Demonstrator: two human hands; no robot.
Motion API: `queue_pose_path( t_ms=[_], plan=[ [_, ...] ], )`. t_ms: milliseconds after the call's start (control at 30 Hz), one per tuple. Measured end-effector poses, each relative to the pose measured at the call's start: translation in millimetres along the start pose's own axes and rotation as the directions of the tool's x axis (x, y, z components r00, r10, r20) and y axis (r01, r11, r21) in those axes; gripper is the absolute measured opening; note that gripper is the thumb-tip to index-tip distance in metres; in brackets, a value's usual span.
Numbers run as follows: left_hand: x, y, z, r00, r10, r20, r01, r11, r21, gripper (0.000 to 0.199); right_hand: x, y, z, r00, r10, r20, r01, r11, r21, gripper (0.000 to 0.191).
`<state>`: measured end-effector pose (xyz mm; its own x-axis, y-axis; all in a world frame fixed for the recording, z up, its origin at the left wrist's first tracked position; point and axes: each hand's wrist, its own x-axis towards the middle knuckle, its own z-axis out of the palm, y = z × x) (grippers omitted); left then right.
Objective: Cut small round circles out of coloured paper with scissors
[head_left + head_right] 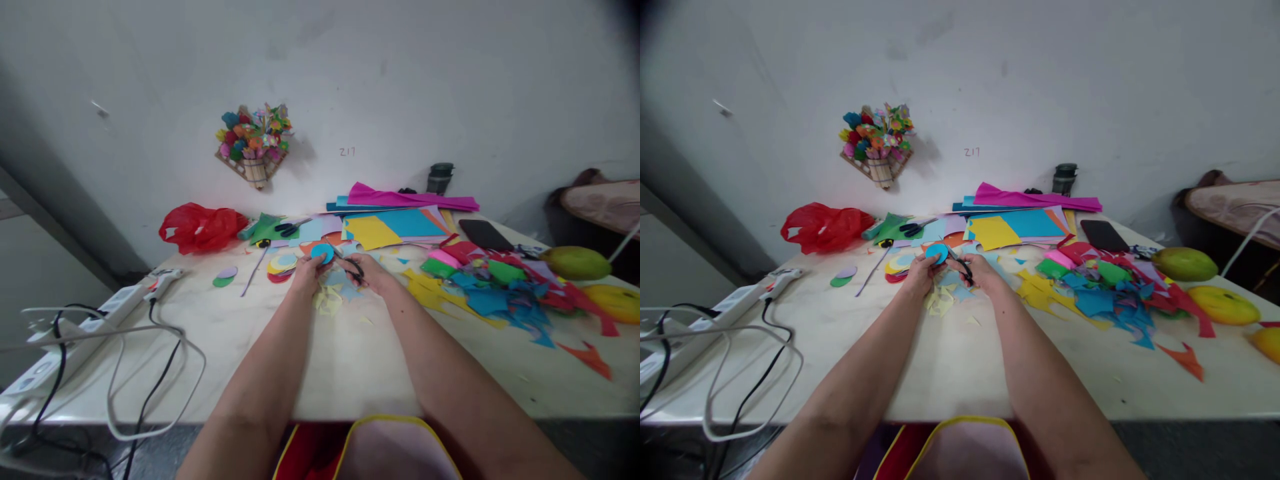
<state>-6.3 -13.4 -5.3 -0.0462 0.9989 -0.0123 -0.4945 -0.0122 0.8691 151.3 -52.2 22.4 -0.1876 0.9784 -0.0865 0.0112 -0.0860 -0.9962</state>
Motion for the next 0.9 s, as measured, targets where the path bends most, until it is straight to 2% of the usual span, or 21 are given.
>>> queue_pose_path(
  t_ms=[567, 900],
  plan=[
    [1.8, -1.3, -1.4, 1.0, 0.004, -0.022, -0.004, 1.0, -0.02, 0.013, 7.4, 8.2, -4.1, 1.0, -0.003, 0.02, 0.002, 0.999, 0.035, 0.031],
    [5.2, -2.9, -4.0, 1.0, 0.005, -0.02, -0.005, 1.0, -0.001, 0.023, 8.3, 10.0, -3.8, 1.0, -0.02, 0.02, 0.02, 1.0, 0.013, 0.03]
  ],
)
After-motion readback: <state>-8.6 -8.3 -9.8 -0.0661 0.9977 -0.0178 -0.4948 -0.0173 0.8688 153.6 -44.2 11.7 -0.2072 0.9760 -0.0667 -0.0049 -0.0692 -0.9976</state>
